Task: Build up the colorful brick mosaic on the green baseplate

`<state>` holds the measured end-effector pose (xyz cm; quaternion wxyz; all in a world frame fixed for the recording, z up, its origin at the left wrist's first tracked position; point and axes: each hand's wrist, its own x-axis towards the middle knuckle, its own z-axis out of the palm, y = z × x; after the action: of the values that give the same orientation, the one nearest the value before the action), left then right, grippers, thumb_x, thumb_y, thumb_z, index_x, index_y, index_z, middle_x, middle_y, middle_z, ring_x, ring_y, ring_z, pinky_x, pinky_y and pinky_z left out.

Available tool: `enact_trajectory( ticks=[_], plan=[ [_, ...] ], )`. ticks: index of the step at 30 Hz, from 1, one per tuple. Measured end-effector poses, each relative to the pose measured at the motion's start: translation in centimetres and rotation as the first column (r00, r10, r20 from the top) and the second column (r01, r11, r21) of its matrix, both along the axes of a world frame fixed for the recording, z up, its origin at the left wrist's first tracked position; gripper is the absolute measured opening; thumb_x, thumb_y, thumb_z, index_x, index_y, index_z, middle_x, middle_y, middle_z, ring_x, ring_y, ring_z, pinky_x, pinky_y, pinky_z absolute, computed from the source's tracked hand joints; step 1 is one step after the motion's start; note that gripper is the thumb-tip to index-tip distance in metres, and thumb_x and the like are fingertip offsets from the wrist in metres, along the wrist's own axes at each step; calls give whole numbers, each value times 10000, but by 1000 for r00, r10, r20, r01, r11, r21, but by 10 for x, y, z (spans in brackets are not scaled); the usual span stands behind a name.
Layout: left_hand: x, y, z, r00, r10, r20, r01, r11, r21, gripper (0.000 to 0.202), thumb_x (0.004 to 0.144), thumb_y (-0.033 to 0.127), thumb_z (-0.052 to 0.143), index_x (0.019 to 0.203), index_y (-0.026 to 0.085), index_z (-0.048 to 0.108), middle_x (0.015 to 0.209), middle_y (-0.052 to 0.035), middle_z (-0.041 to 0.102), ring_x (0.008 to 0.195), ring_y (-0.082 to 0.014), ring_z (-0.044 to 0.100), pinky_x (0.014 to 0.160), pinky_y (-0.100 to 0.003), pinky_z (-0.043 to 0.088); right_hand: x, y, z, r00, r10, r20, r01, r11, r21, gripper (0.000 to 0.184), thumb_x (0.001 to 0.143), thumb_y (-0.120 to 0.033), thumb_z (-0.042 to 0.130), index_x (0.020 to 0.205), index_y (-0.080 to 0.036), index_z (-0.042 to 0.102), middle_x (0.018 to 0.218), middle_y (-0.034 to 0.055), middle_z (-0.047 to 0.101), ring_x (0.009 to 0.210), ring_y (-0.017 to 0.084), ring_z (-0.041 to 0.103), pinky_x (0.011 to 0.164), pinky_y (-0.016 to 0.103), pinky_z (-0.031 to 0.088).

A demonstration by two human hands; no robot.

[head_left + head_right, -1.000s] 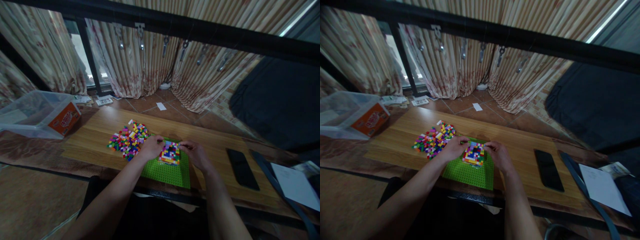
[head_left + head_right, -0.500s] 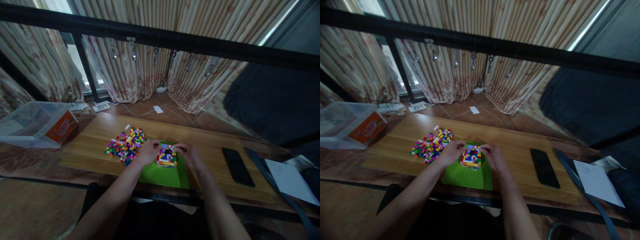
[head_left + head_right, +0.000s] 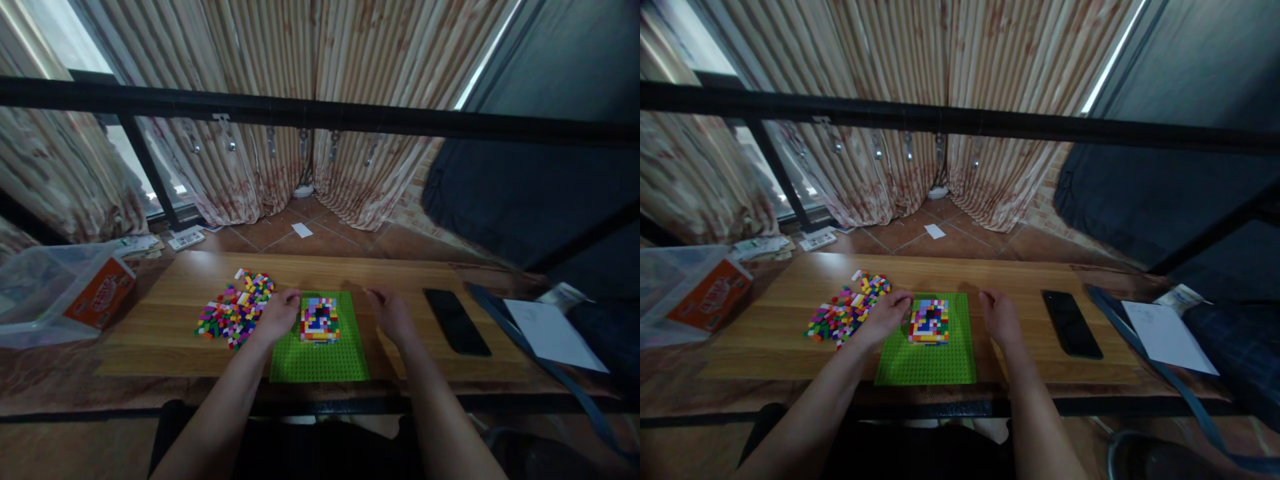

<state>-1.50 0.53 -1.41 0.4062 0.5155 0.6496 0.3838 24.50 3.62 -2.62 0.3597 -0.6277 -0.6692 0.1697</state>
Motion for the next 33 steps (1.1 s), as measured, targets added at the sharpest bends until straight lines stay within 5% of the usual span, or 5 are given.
enact_trajectory(
  ticks=[15, 23, 27, 30, 33],
  plan=[
    [-10, 4, 13, 974, 89, -211, -60, 989, 137, 279, 810, 290, 506, 949, 152, 705, 813, -68, 724, 826, -212, 671, 727, -301, 503, 11, 9, 10, 991, -133, 32, 132, 991, 35, 277, 856, -289, 516, 988, -174, 731, 877, 112, 756, 802, 232, 699, 742, 333, 516],
    [15, -10, 100, 995, 69, -73, -51, 974, 222, 377, 691, 457, 631, 902, 155, 710, 824, -74, 728, 782, -215, 655, 681, -296, 495, 77, 5, 45, 915, -381, 131, 389, 921, -36, 384, 842, -334, 552, 1134, -116, 674, 973, 196, 727, 994, 326, 674, 861, 427, 487],
    [16, -53, 138, 995, -34, -93, 55, 972, 228, 434, 663, 526, 666, 916, 176, 711, 875, -66, 726, 823, -225, 653, 730, -317, 510, 123, -25, 35, 823, -542, 172, 563, 819, -110, 625, 804, -540, 568, 1178, -43, 631, 1204, 333, 596, 1181, 451, 541, 913, 551, 429],
    [-2, -104, 128, 991, -55, -122, 66, 994, 93, 477, 620, 597, 684, 875, 196, 729, 900, -61, 741, 882, -264, 666, 781, -356, 534, 138, -40, 12, 786, -555, 272, 615, 742, -265, 891, 707, -709, 579, 1233, 9, 570, 1257, 348, 547, 1231, 478, 474, 932, 571, 407],
    [-31, -157, 89, 979, -1, -203, -4, 1000, -29, 448, 559, 639, 707, 800, 264, 754, 875, -29, 763, 916, -302, 686, 833, -385, 555, 140, -41, -6, 784, -525, 330, 614, 733, -292, 1038, 637, -765, 606, 1289, 35, 496, 1297, 353, 503, 1260, 456, 447, 954, 535, 390]
  ],
)
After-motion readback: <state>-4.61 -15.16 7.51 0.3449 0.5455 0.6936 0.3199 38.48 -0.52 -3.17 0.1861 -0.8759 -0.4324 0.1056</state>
